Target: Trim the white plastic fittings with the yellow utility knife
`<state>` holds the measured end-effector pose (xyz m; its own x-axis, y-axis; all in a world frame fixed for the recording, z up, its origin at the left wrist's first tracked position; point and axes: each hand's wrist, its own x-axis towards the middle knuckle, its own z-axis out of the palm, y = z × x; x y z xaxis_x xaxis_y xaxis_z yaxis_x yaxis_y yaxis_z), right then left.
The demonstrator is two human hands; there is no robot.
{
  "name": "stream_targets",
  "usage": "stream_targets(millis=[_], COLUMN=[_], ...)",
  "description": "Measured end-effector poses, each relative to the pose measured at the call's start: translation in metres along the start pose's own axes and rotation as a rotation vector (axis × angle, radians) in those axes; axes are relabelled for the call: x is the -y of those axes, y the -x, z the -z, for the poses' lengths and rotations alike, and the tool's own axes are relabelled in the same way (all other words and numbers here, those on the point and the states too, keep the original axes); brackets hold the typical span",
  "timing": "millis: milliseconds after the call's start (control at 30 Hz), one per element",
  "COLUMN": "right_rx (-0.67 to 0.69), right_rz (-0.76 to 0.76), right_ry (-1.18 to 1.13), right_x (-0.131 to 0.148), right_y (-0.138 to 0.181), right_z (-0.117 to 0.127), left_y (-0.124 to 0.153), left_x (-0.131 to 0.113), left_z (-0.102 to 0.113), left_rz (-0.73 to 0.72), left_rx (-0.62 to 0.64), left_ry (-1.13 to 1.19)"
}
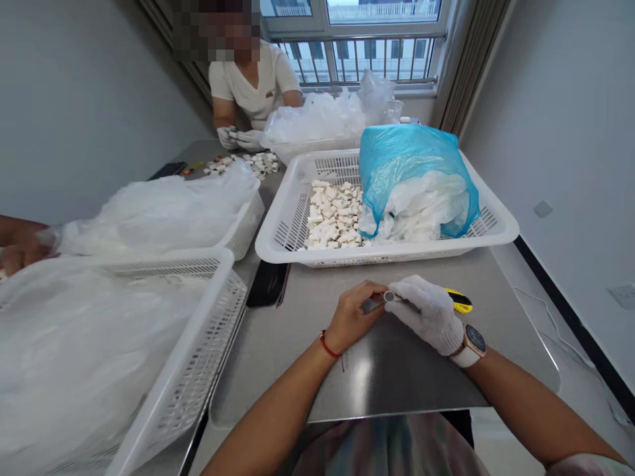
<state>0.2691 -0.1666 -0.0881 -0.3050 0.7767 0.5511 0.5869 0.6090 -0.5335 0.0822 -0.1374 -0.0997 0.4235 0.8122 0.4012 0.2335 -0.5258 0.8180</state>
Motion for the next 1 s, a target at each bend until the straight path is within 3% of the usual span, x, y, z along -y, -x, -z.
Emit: stream_targets(millis=[333, 667, 767, 1000], right_rx=[0.031, -0.032, -0.024, -0.022], right_rz=[-0.106, -0.152, -0.139, -0.128], right_ry=[-0.008, 0.040, 0.059, 0.062], right_x=[0.0024, 0.0039, 0.0029, 0.0055], right_y=[-0.0010, -0.0028, -0.0018, -0.0050], right_z=[-0.0010, -0.0044, -0.0060, -0.0025], left_y=[-0.0004, -0.0005, -0.0017, -0.0054], left_x=[-0.0018, -0.0036, -0.0050, -0.0059], left_z=[0.0016, 0.0022, 0.0013, -0.0008], left_rz=[-0.006, -0.027, 0.059, 0.459], left_rx=[-0.078, -0.069, -0.088, -0.105], left_ry=[-0.046, -0.037, 0.038, 0.505])
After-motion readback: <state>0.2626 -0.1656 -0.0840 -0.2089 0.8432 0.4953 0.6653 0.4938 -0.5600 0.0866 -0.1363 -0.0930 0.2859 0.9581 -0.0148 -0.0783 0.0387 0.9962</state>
